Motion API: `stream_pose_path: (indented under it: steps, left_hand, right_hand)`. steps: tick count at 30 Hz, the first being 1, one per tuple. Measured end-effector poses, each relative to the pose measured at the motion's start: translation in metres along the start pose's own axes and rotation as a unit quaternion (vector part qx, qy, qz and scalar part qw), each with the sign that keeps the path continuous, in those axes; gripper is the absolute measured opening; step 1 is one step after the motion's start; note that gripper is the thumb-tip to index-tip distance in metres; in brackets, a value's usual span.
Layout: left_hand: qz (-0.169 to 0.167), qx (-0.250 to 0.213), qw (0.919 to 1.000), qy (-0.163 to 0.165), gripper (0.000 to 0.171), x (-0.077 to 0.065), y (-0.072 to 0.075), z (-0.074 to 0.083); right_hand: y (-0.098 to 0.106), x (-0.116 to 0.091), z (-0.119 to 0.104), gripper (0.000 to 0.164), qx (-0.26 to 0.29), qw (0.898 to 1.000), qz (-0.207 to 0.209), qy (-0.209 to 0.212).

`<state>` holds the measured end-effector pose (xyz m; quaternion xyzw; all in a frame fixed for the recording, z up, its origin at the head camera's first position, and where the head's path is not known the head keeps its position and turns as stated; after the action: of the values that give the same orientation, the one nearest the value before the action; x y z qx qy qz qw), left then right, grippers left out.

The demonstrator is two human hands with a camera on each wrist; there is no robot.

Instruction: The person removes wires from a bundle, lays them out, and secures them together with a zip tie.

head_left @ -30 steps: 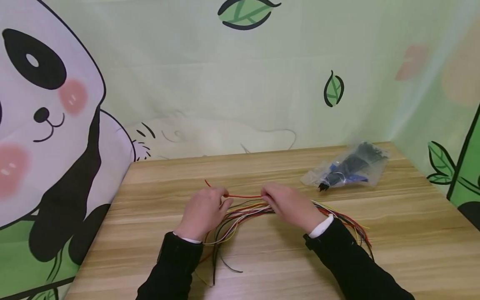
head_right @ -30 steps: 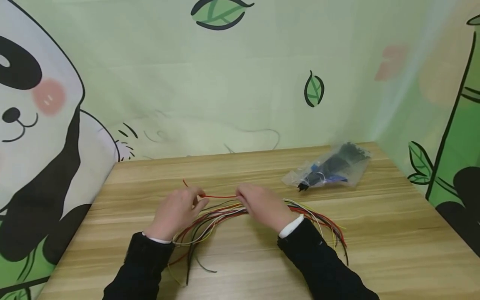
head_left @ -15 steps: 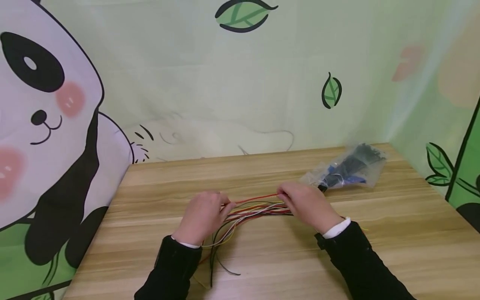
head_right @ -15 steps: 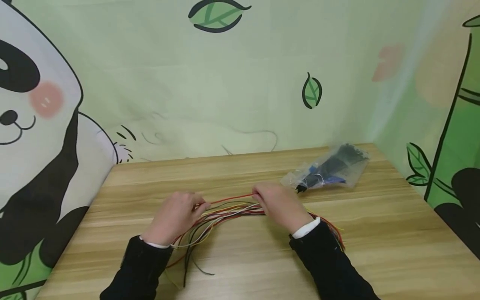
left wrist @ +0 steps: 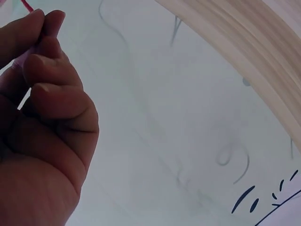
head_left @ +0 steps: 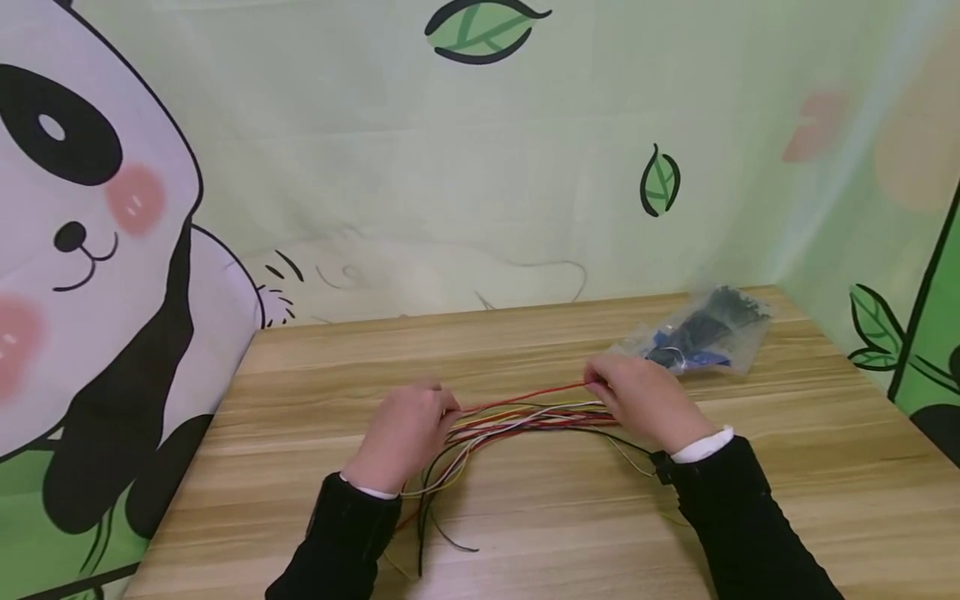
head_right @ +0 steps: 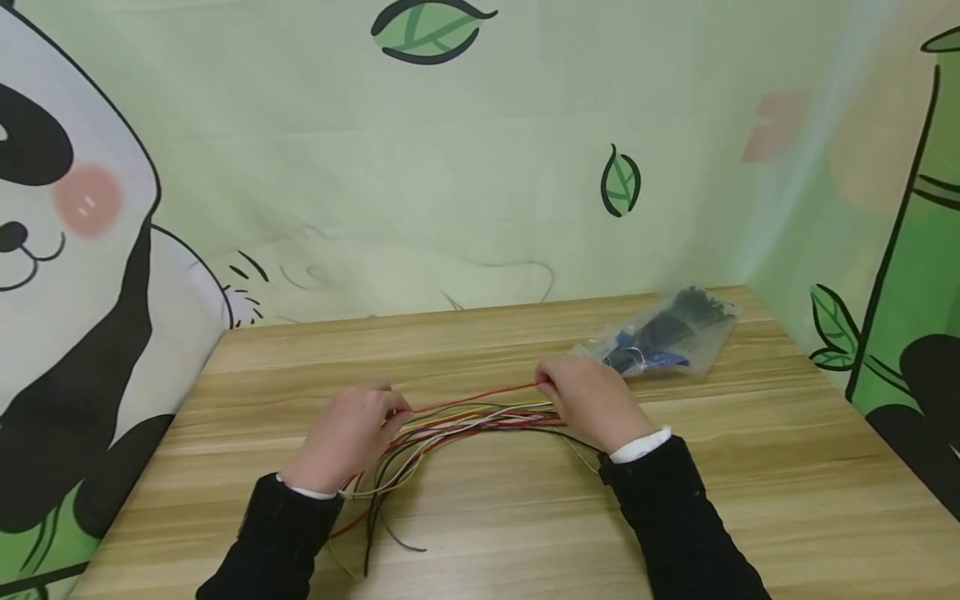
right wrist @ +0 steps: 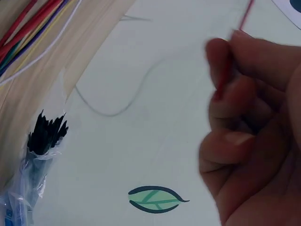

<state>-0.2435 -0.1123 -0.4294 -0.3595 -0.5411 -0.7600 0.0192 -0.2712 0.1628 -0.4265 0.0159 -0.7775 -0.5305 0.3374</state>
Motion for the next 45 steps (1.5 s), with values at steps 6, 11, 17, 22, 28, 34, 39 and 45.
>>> stream_pose_path:
  steps: [6,11,17,22,28,34,39,45]
  left_hand:
    - [-0.04,-0.007,0.9991,-0.009,0.017,-0.003,-0.01,0.006]
    - [-0.05,-0.002,0.9986,-0.015,0.018,-0.005,-0.018,0.009]
    - [-0.072,0.024,0.9969,-0.023,0.021,-0.008,-0.028,0.011]
    - [-0.083,0.03,0.996,-0.012,0.024,-0.01,-0.034,0.013]
    - [-0.078,0.062,0.995,0.0,0.021,-0.012,-0.043,0.013]
    - [-0.051,0.091,0.9944,0.019,0.02,-0.012,-0.044,0.014]
    - [-0.008,0.107,0.9939,0.025,0.02,-0.01,-0.04,0.014]
    - [0.002,0.122,0.992,0.032,0.021,-0.01,-0.041,0.012]
  right_hand:
    - [-0.007,-0.003,0.007,0.011,0.004,0.998,-0.067,-0.007]
    - [-0.016,-0.007,0.01,0.02,0.011,0.996,-0.093,-0.007]
    - [-0.028,-0.01,0.012,0.027,0.002,0.993,-0.12,-0.016]
    - [-0.034,-0.013,0.012,0.026,-0.009,0.992,-0.121,-0.025]
    - [-0.042,-0.015,0.016,0.022,-0.044,0.993,-0.108,-0.037]
    - [-0.047,-0.014,0.014,0.021,-0.068,0.991,-0.101,-0.046]
    - [-0.049,-0.013,0.013,0.017,-0.094,0.993,-0.062,-0.036]
    - [-0.054,-0.011,0.013,0.019,-0.109,0.992,-0.034,-0.056]
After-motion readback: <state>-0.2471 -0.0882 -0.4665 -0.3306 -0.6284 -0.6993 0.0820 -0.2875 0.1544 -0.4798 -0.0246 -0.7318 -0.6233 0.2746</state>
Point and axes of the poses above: each hand's wrist, its own x-axis towards the middle knuckle, its own y-axis out of the back of the hand, z = x × y, the point moved 3 cm from there along x, towards the middle knuckle, and after that the axes turned 13 degrees about z, right-handed, at the moved point
